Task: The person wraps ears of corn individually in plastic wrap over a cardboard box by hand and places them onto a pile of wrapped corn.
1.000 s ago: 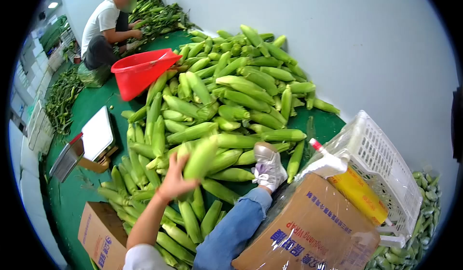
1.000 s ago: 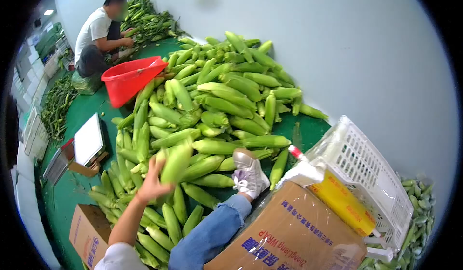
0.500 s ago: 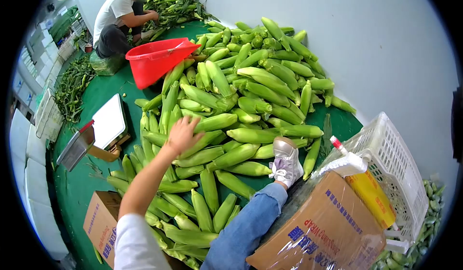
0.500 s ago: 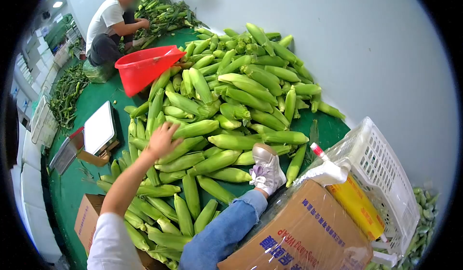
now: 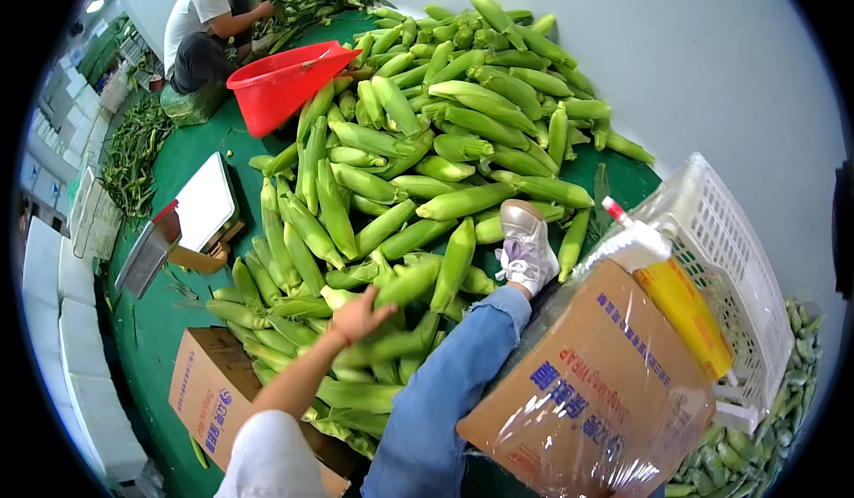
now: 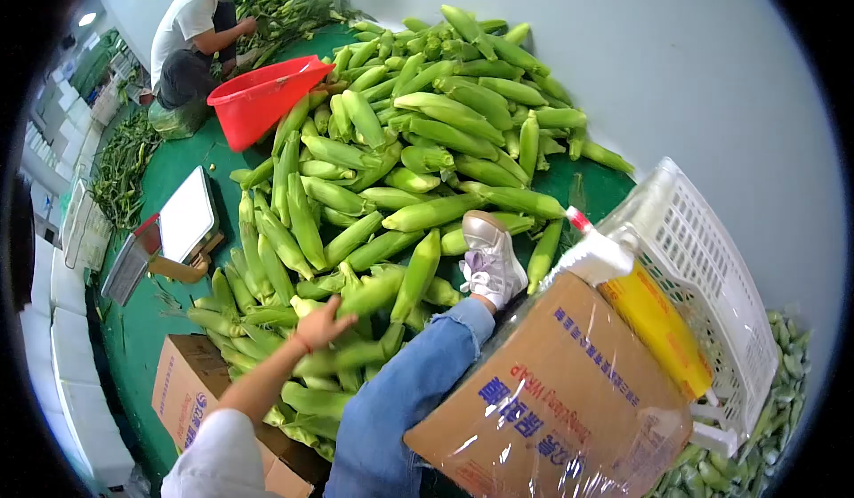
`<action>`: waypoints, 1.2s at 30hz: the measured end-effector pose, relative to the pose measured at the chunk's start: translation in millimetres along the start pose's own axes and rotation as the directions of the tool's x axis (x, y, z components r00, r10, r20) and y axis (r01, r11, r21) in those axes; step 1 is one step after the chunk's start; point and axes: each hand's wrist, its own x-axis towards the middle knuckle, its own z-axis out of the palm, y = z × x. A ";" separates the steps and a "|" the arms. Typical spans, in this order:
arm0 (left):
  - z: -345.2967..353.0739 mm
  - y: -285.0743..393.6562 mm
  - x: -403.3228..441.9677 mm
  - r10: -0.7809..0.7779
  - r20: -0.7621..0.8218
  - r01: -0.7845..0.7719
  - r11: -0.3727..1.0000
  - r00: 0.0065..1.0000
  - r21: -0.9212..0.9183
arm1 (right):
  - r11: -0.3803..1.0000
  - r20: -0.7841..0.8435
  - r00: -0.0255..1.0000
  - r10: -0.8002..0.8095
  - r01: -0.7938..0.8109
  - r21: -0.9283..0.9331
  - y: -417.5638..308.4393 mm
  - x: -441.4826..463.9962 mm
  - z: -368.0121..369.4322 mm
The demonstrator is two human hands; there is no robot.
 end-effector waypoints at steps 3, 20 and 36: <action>8.8 19.3 -84.7 0.073 0.021 -0.076 0.987 0.997 0.144 | 0.985 -0.054 0.987 -0.150 0.144 -0.096 7.6 -5.4 1.3; -2.6 319.8 -241.3 0.992 -0.023 -0.974 0.125 0.122 0.189 | 0.869 -0.692 0.530 -0.490 0.233 -0.436 80.9 -21.3 94.9; 43.3 248.8 -233.6 0.877 -0.295 -0.881 0.440 0.380 0.174 | 0.690 -0.668 0.177 -0.723 0.220 -0.690 -10.7 65.2 24.8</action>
